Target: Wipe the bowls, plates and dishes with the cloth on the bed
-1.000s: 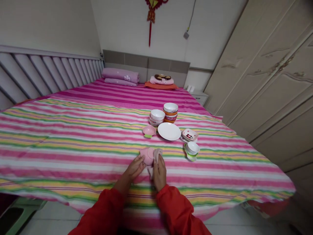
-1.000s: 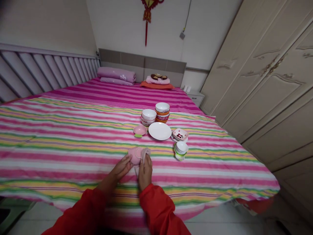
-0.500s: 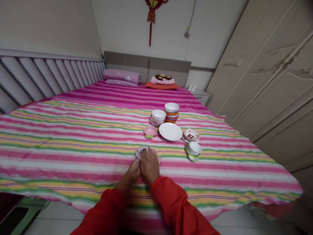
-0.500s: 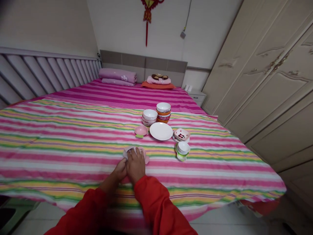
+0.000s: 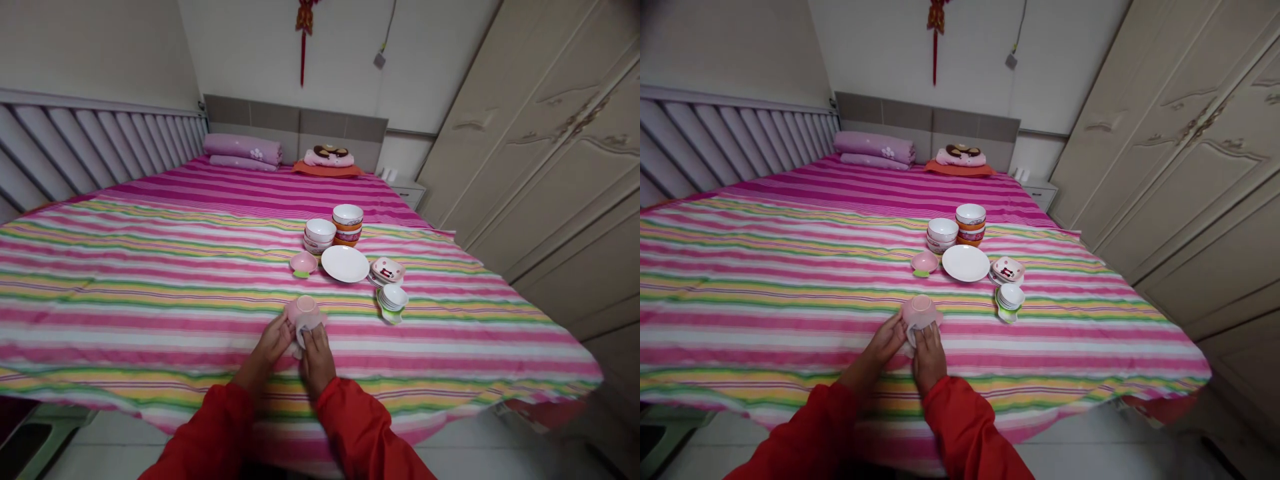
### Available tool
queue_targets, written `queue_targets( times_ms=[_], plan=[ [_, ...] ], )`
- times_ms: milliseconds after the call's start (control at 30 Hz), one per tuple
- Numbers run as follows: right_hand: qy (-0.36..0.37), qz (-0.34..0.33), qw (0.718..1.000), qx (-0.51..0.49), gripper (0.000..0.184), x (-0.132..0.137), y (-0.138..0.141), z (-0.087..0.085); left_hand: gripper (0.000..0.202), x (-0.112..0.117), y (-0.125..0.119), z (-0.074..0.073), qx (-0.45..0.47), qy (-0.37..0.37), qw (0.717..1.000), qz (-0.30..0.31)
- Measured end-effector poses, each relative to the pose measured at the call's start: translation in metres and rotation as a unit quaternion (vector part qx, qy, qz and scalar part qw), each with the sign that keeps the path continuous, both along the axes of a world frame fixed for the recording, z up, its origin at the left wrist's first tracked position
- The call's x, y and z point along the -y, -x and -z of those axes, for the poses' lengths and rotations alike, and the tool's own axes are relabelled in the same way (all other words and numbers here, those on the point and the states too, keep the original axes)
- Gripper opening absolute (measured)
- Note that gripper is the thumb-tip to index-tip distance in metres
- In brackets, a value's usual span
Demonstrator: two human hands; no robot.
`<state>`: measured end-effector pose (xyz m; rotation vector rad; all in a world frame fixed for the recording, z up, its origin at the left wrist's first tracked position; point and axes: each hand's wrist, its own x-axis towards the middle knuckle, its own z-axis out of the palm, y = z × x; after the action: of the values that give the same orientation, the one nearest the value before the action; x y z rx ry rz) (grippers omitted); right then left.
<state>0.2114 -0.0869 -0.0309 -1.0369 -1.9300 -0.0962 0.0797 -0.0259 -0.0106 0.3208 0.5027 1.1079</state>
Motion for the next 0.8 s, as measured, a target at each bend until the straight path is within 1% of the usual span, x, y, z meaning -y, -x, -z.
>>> queue_targets(
  times_ms=[67, 100, 167, 233, 267, 333, 400, 467, 533, 600, 700, 800],
  plan=[
    [0.011, 0.039, 0.998, -0.042, 0.058, -0.001, 0.001, 0.000, 0.036, 0.002, 0.000, -0.004, -0.021, 0.013, 0.999, -0.023],
    [0.028, 0.061, 0.996, -0.063, 0.057, -0.003, 0.001, -0.003, 0.038, 0.004, 0.001, -0.007, -0.034, 0.016, 0.999, -0.034],
    [0.078, 0.105, 0.986, -0.105, 0.055, -0.012, -0.003, -0.013, 0.042, 0.008, 0.000, -0.012, -0.057, 0.011, 0.997, -0.043],
    [0.135, 0.127, 0.973, -0.140, 0.051, -0.024, -0.011, -0.028, 0.043, 0.011, 0.000, -0.015, -0.072, -0.002, 0.997, -0.037],
    [0.158, 0.124, 0.968, -0.153, 0.047, -0.031, -0.017, -0.036, 0.043, 0.012, 0.000, -0.017, -0.076, -0.008, 0.997, -0.033],
    [0.198, 0.074, 0.962, -0.173, 0.041, -0.044, -0.027, -0.051, 0.040, 0.013, -0.001, -0.018, -0.081, -0.019, 0.996, -0.022],
    [0.203, 0.033, 0.963, -0.174, 0.040, -0.052, -0.032, -0.066, 0.037, 0.013, -0.002, -0.017, -0.081, -0.030, 0.996, -0.010],
    [0.181, -0.006, 0.973, -0.145, 0.043, -0.052, -0.030, -0.076, 0.035, 0.012, -0.002, -0.015, -0.080, -0.037, 0.996, -0.004],
    [0.160, -0.034, 0.981, -0.101, 0.047, -0.045, -0.023, -0.083, 0.033, 0.012, -0.002, -0.013, -0.079, -0.038, 0.996, -0.006],
    [0.150, -0.028, 0.986, -0.072, 0.049, -0.034, -0.014, -0.087, 0.033, 0.012, -0.002, -0.011, -0.075, -0.042, 0.996, -0.016],
    [0.157, -0.016, 0.985, -0.069, 0.044, -0.020, -0.009, -0.091, 0.035, 0.012, -0.001, -0.008, -0.065, -0.052, 0.996, -0.032],
    [0.168, -0.037, 0.981, -0.085, 0.037, -0.015, -0.014, -0.094, 0.036, 0.012, -0.002, -0.007, -0.062, -0.057, 0.996, -0.032]
  ],
)
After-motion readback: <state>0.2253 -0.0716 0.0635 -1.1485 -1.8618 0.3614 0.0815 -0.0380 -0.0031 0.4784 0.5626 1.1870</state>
